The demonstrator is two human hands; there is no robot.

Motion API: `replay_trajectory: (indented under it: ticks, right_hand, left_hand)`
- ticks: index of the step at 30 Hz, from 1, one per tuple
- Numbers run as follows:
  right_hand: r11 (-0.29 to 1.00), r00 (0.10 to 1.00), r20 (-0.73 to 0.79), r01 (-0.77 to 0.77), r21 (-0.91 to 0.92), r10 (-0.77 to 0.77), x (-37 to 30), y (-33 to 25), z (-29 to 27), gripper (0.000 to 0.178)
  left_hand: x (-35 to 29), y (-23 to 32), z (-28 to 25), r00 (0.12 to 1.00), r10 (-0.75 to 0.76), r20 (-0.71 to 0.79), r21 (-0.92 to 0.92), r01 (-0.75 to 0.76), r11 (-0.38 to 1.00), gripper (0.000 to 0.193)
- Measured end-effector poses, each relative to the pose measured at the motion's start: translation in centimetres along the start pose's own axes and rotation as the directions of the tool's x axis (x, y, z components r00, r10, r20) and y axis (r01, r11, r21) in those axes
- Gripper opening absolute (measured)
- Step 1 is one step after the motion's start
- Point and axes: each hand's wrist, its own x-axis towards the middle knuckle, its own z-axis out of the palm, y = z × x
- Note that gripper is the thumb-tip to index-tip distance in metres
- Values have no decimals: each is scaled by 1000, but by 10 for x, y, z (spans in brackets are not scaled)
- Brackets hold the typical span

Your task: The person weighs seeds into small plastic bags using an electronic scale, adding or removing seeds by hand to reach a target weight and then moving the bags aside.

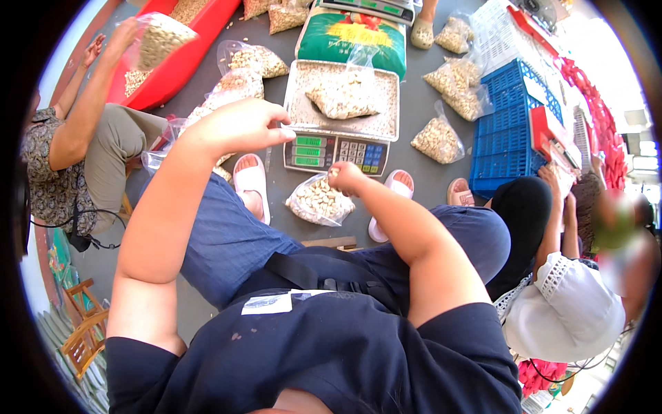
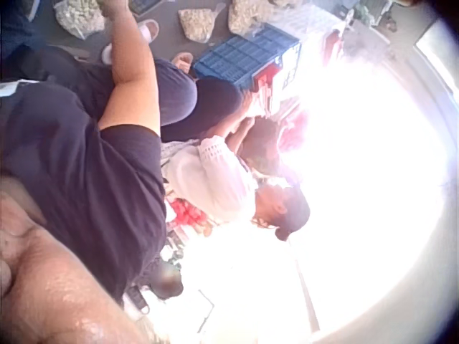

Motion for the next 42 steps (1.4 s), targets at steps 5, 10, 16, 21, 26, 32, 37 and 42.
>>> replay_trajectory:
  ticks: [5, 10, 16, 21, 26, 32, 37, 42]
  right_hand:
    - [951, 956, -226, 236, 199, -189, -25, -85, -85, 11]
    - [762, 889, -301, 452, 463, -344, -10, -177, -153, 14]
    - [687, 894, -425, 400, 607, -144, 62, -189, -170, 10]
    - [867, 832, -547, 204, 454, 91, 72, -157, -167, 14]
    - [941, 877, -460, 27, 338, 140, 72, -153, -165, 14]
    - [980, 885, -434, 195, 26, -165, 95, -137, -203, 24]
    - [845, 800, -560, 442, 303, -217, 4, -172, -169, 20]
    - [804, 779, -539, 525, 280, -321, -7, -156, -157, 19]
  left_hand:
    - [0, 4, 1, 945, -257, 202, 315, 185, 931, 32]
    - [22, 1, 13, 1000, 6, 15, 4, -6, 1000, 27]
    - [19, -2, 3, 988, -107, 110, 65, 100, 993, 30]
    - [11, -6, 11, 994, -82, 78, 55, 78, 995, 26]
    - [6, -7, 7, 994, -69, 82, 36, 66, 997, 25]
    - [5, -14, 4, 996, -74, -42, 24, 75, 997, 25]
    - [-3, -17, 6, 994, -100, -42, 37, 102, 994, 27]
    - [1, -22, 10, 991, -124, -53, 120, 129, 984, 33]
